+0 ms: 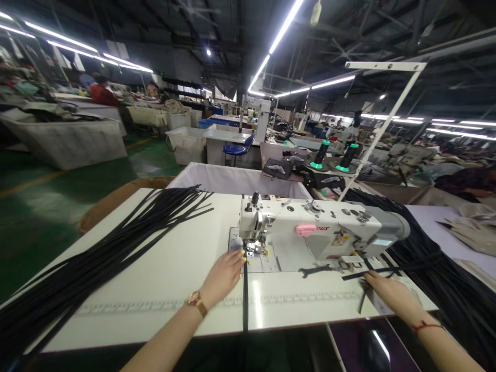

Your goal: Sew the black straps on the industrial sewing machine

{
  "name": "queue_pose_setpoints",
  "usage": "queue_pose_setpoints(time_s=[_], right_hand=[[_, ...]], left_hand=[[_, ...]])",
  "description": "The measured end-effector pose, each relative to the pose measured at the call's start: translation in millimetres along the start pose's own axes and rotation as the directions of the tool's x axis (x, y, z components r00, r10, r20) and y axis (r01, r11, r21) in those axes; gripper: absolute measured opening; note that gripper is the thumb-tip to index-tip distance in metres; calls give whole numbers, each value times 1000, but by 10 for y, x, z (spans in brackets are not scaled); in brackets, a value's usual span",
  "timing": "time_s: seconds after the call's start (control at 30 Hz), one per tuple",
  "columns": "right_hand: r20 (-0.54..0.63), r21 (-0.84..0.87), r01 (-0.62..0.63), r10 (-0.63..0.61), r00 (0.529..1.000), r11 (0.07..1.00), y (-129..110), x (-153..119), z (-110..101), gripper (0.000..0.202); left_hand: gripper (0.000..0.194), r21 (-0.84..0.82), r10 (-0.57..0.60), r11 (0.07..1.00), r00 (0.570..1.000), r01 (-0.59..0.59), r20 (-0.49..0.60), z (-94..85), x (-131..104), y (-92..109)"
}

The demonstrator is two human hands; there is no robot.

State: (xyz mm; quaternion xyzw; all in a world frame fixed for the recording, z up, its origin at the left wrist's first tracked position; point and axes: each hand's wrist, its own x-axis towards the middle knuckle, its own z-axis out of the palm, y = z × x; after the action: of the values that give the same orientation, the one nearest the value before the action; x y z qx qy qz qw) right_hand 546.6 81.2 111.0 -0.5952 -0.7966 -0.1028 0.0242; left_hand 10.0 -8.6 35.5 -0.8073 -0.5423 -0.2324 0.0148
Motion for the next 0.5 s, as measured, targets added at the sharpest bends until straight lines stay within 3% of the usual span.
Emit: queue_pose_setpoints(time_s=[0.1,0.2,0.3,0.4,0.47,0.5], right_hand=[[168,-32,82,-75,983,996,-8,-38,6,30],[195,-48,96,-85,977,994,-322,-126,-73,20],[148,-14,144,-141,979,989,-966,-301,-269,15],[113,156,252,-270,956,955,-1770,-533,-570,18],[131,366,325,-395,910,872,-2269,-675,-782,19],[127,515,341,-463,877,786,-2484,-735,-876,18]], left_hand=[[37,-2,-11,1000,1000,11,5,-4,0,5],[37,-7,-11,1000,1000,11,12,1,0,2],[37,-8,-10,1000,1000,10,6,12,-2,-4],[37,5,-3,1000,1000,3,8,16,-4,-7],[37,12,4,1000,1000,-5,14,13,-3,-6],[37,13,7,1000,1000,-7,14,10,-2,-5]])
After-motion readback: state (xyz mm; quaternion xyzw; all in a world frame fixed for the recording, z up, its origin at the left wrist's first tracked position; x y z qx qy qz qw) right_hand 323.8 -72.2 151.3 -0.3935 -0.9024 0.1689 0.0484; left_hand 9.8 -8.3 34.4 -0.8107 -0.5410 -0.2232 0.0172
